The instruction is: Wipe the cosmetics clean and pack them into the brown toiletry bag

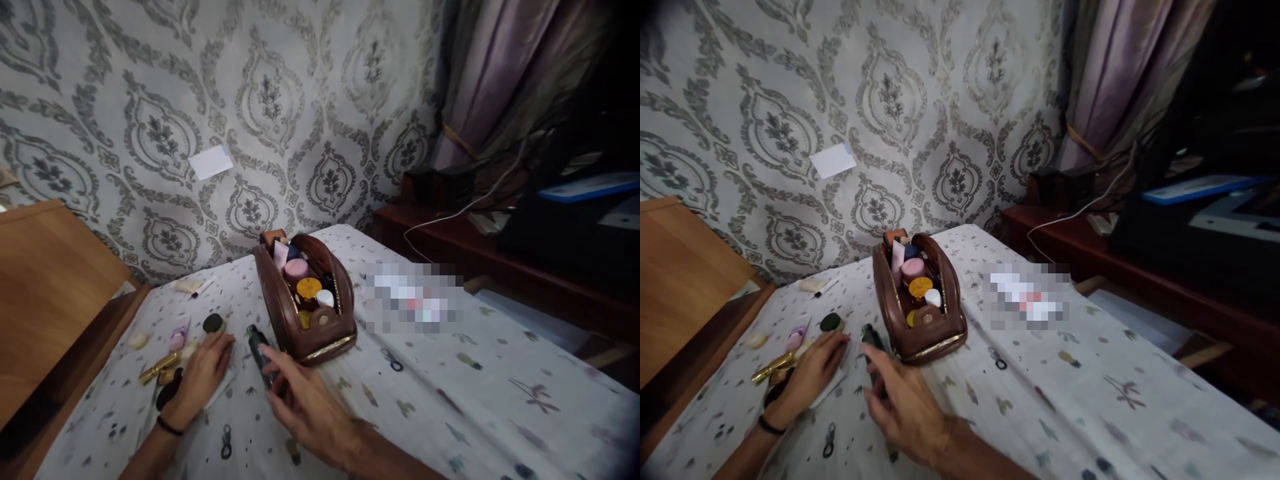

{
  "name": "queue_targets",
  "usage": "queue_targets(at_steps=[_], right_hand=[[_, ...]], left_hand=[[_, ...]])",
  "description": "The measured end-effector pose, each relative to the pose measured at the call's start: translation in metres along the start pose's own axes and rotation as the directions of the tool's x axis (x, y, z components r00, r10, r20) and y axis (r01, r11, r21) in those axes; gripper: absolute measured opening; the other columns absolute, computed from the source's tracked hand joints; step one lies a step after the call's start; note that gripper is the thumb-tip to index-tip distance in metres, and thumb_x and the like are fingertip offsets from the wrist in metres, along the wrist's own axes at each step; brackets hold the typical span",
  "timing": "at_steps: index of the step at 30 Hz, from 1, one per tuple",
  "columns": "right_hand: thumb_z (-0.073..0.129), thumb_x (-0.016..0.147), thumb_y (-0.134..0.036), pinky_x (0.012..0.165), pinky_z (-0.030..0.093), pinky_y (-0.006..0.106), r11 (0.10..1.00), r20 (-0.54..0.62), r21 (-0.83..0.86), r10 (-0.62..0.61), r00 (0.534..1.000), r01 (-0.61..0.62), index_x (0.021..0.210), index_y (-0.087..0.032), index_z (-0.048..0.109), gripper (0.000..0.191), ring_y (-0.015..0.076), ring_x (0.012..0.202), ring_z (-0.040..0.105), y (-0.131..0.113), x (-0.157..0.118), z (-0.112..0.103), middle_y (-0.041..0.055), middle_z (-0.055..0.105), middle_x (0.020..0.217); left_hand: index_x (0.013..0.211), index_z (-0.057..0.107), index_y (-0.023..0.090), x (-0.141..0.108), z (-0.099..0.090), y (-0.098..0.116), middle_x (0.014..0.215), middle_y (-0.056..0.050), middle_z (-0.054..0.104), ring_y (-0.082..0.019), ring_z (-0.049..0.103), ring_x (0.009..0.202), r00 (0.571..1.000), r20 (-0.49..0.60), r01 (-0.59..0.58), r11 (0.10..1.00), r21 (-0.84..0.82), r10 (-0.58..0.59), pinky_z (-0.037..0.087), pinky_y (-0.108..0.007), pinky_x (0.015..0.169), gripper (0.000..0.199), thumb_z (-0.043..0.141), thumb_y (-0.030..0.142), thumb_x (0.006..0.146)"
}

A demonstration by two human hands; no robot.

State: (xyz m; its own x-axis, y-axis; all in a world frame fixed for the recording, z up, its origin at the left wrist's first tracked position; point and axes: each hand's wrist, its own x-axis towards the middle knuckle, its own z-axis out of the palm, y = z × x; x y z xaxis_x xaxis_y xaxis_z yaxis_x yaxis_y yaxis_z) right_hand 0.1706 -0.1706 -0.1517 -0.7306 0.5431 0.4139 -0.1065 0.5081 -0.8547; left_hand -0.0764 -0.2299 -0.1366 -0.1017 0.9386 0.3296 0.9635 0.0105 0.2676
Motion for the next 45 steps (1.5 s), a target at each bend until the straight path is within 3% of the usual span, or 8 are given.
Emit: queue_targets(at_steps=[8,17,25,32,37,40,42,45], right_hand=[[0.048,0.09,-0.015,0.079,0.054,0.035,0.99,0.113,-0.104,-0.082,0.99,0.094,0.129,-0.02,0.058,0.04,0.0211,0.085,0.063,0.002,0.002,0.017,0.0104,0.065,0.102],[0.047,0.09,-0.014,0.067,0.051,0.027,0.992,0.102,-0.09,-0.084,0.991,0.093,0.107,-0.017,0.066,0.026,0.017,0.075,0.062,-0.015,0.015,0.018,0.008,0.065,0.093],[0.047,0.092,-0.015,0.061,0.047,0.025,0.991,0.004,-0.092,-0.094,0.996,0.094,0.096,-0.018,0.066,0.02,0.0153,0.066,0.061,-0.006,0.019,0.032,0.005,0.067,0.082],[0.048,0.092,-0.015,0.063,0.05,0.024,0.993,-0.098,-0.072,-0.098,0.99,0.091,0.096,-0.019,0.067,0.019,0.015,0.069,0.063,-0.004,0.013,0.033,0.0041,0.066,0.08],[0.047,0.091,-0.013,0.074,0.054,0.027,0.988,-0.195,-0.095,-0.139,0.971,0.122,0.11,-0.021,0.064,0.028,0.0178,0.09,0.064,0.002,0.01,0.034,0.009,0.063,0.107],[0.055,0.088,-0.018,0.094,0.049,0.035,0.996,-0.195,-0.087,-0.03,0.98,0.014,0.128,-0.022,0.056,0.04,0.0225,0.111,0.059,0.004,0.007,0.031,0.0111,0.058,0.124],[0.064,0.084,-0.028,0.096,0.046,0.037,0.995,-0.128,-0.013,0.096,0.987,-0.098,0.133,-0.02,0.054,0.05,0.0246,0.109,0.058,0.004,0.007,0.029,0.0101,0.062,0.12],[0.073,0.077,-0.039,0.074,0.047,0.03,0.949,0.032,0.19,0.251,0.968,-0.252,0.116,-0.018,0.064,0.046,0.0194,0.082,0.058,0.002,0.01,0.027,0.0019,0.065,0.09]], left_hand=[[0.095,0.065,0.022,-0.014,0.001,0.004,0.097,-0.009,0.068,-0.026,0.064,0.095,1.0,0.011,0.01,0.997,-0.074,-0.009,0.051,-0.042,0.087,0.02,0.045,0.026,0.094],[0.095,0.063,0.019,0.019,-0.024,-0.042,0.097,-0.007,0.07,-0.022,0.064,0.09,0.963,-0.135,0.193,0.949,-0.249,-0.231,0.049,-0.031,0.074,0.024,0.045,0.033,0.09],[0.12,0.062,0.021,0.03,0.007,0.017,0.097,-0.006,0.068,-0.023,0.064,0.092,0.974,0.052,0.227,0.93,-0.288,-0.221,0.047,-0.033,0.085,0.041,0.053,0.048,0.089],[0.077,0.062,0.02,0.045,0.031,0.019,0.064,0.0,0.059,-0.02,0.059,0.068,0.936,0.211,0.348,0.83,-0.435,-0.282,0.043,-0.028,0.066,0.028,0.06,0.047,0.079],[0.092,0.055,0.021,0.031,0.014,0.016,0.063,0.007,0.046,-0.011,0.042,0.046,0.919,0.263,0.395,0.697,-0.599,-0.296,0.032,-0.021,0.042,0.036,0.053,0.053,0.078],[0.096,0.053,0.022,0.016,-0.006,0.027,0.072,0.005,0.049,-0.011,0.049,0.055,0.931,0.208,0.36,0.658,-0.662,-0.299,0.038,-0.019,0.046,0.034,0.055,0.053,0.081],[0.097,0.057,0.021,0.007,-0.019,0.038,0.08,0.002,0.056,-0.012,0.056,0.067,0.952,0.14,0.29,0.654,-0.699,-0.273,0.046,-0.02,0.055,0.031,0.061,0.048,0.083],[0.107,0.062,0.022,-0.005,-0.035,0.048,0.099,-0.004,0.067,-0.02,0.066,0.091,0.966,0.093,0.243,0.728,-0.641,-0.24,0.054,-0.023,0.069,0.033,0.066,0.045,0.084]])
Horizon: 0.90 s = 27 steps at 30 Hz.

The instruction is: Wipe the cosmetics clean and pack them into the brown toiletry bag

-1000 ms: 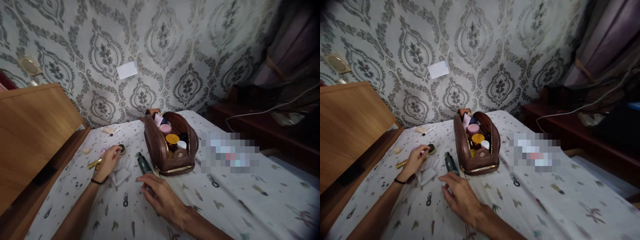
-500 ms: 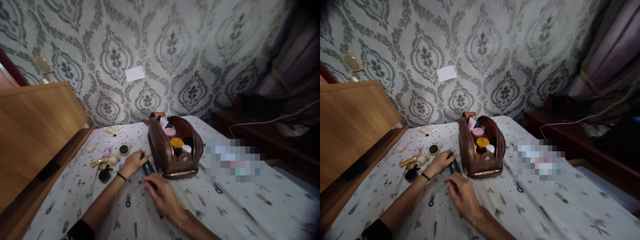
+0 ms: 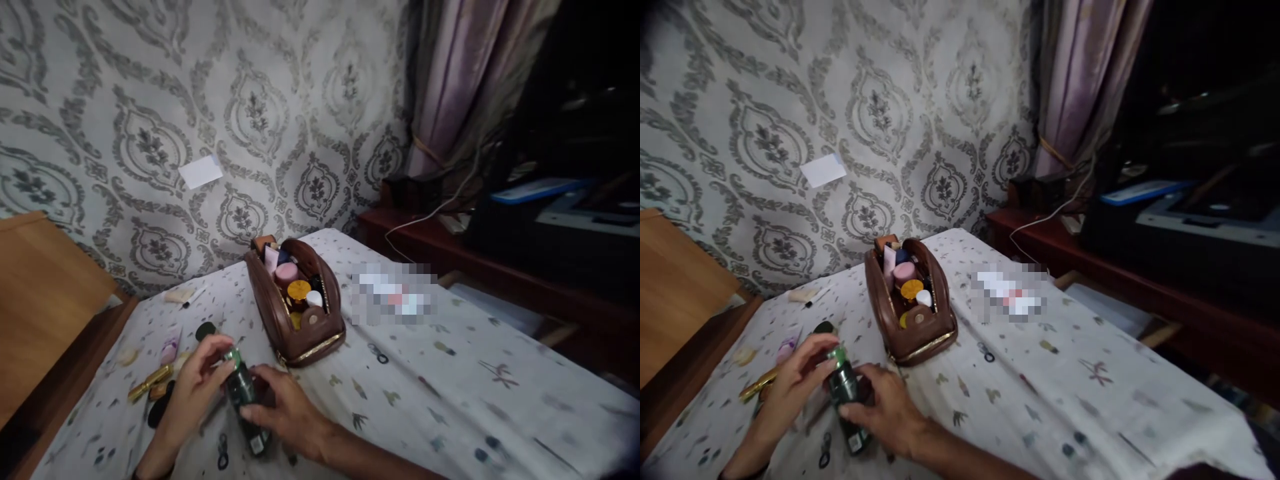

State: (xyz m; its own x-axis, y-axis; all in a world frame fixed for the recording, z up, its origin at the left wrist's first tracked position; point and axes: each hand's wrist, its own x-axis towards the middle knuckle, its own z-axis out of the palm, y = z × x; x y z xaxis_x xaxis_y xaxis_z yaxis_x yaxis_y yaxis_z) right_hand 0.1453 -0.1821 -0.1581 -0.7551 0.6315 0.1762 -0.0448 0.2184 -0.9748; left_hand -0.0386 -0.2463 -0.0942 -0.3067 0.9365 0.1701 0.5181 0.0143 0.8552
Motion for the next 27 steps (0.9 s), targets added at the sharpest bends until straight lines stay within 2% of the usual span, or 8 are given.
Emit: queue_targets(at_steps=[5,10,13,16,20,22,25,27], right_hand=[[0.082,0.062,-0.031,0.059,0.034,0.021,0.962,0.075,0.252,0.088,0.993,-0.105,0.091,-0.019,0.063,0.037,0.0114,0.068,0.046,-0.008,0.002,-0.003,-0.0068,0.053,0.074],[0.087,0.056,-0.023,0.062,0.035,0.02,0.965,0.031,0.186,0.184,0.982,-0.187,0.083,-0.021,0.056,0.041,0.0105,0.071,0.046,-0.013,0.0,-0.006,-0.0081,0.051,0.077],[0.086,0.057,-0.023,0.056,0.033,0.021,0.967,0.012,0.144,0.213,0.977,-0.212,0.084,-0.022,0.054,0.041,0.01,0.064,0.045,-0.016,0.0,-0.006,-0.0089,0.05,0.072],[0.084,0.058,-0.022,0.053,0.032,0.021,0.97,-0.008,0.166,0.184,0.983,-0.18,0.086,-0.023,0.053,0.042,0.0099,0.061,0.044,-0.016,-0.001,-0.007,-0.0088,0.051,0.071],[0.082,0.06,-0.024,0.057,0.036,0.021,0.968,-0.01,0.228,0.11,0.994,-0.105,0.086,-0.022,0.052,0.04,0.0118,0.069,0.048,-0.012,0.0,-0.008,-0.007,0.052,0.075],[0.079,0.061,-0.027,0.061,0.041,0.023,0.953,-0.059,0.298,0.074,0.995,-0.053,0.086,-0.022,0.052,0.037,0.0131,0.073,0.05,-0.009,0.002,-0.005,-0.0056,0.054,0.078],[0.077,0.06,-0.031,0.077,0.049,0.03,0.865,-0.167,0.502,0.071,0.983,0.023,0.094,-0.022,0.054,0.042,0.0176,0.086,0.056,-0.006,0.004,0.003,-0.0017,0.058,0.089],[0.08,0.059,-0.035,0.086,0.049,0.037,0.786,-0.184,0.618,0.129,0.975,0.012,0.096,-0.022,0.053,0.048,0.0207,0.092,0.058,-0.008,0.003,0.007,-0.0002,0.059,0.091]], left_hand=[[0.13,0.057,0.026,-0.02,-0.024,-0.04,0.124,-0.008,0.069,-0.025,0.066,0.114,0.995,0.027,-0.1,0.947,0.306,0.096,0.056,-0.034,0.093,0.038,0.05,0.041,0.095],[0.126,0.065,0.028,-0.04,-0.047,-0.128,0.13,-0.007,0.069,-0.028,0.066,0.117,0.892,0.262,-0.439,0.571,0.693,0.368,0.058,-0.035,0.092,0.038,0.056,0.036,0.089],[0.123,0.068,0.029,-0.044,-0.05,-0.148,0.125,-0.007,0.071,-0.027,0.069,0.113,0.894,0.301,-0.435,0.486,0.758,0.332,0.06,-0.034,0.09,0.039,0.054,0.029,0.087],[0.114,0.072,0.029,-0.038,-0.047,-0.139,0.116,-0.006,0.075,-0.027,0.07,0.108,0.951,0.158,-0.287,0.572,0.769,0.265,0.059,-0.037,0.092,0.035,0.051,0.029,0.087],[0.104,0.075,0.026,-0.033,-0.045,-0.109,0.111,-0.006,0.076,-0.03,0.07,0.107,0.989,-0.073,-0.061,0.808,0.587,0.128,0.058,-0.039,0.091,0.033,0.064,0.045,0.08],[0.105,0.074,0.022,-0.039,-0.041,-0.095,0.113,-0.006,0.076,-0.031,0.068,0.11,0.968,-0.253,0.103,0.913,0.394,0.001,0.058,-0.038,0.091,0.042,0.071,0.052,0.074],[0.109,0.069,0.02,-0.058,-0.021,-0.076,0.116,-0.006,0.074,-0.03,0.066,0.114,0.869,-0.465,0.239,0.966,0.094,-0.17,0.057,-0.036,0.09,0.046,0.064,0.057,0.081],[0.11,0.068,0.023,-0.071,0.0,-0.066,0.116,-0.005,0.073,-0.029,0.065,0.114,0.896,-0.414,0.208,0.976,0.069,-0.161,0.056,-0.037,0.092,0.044,0.057,0.057,0.086]])
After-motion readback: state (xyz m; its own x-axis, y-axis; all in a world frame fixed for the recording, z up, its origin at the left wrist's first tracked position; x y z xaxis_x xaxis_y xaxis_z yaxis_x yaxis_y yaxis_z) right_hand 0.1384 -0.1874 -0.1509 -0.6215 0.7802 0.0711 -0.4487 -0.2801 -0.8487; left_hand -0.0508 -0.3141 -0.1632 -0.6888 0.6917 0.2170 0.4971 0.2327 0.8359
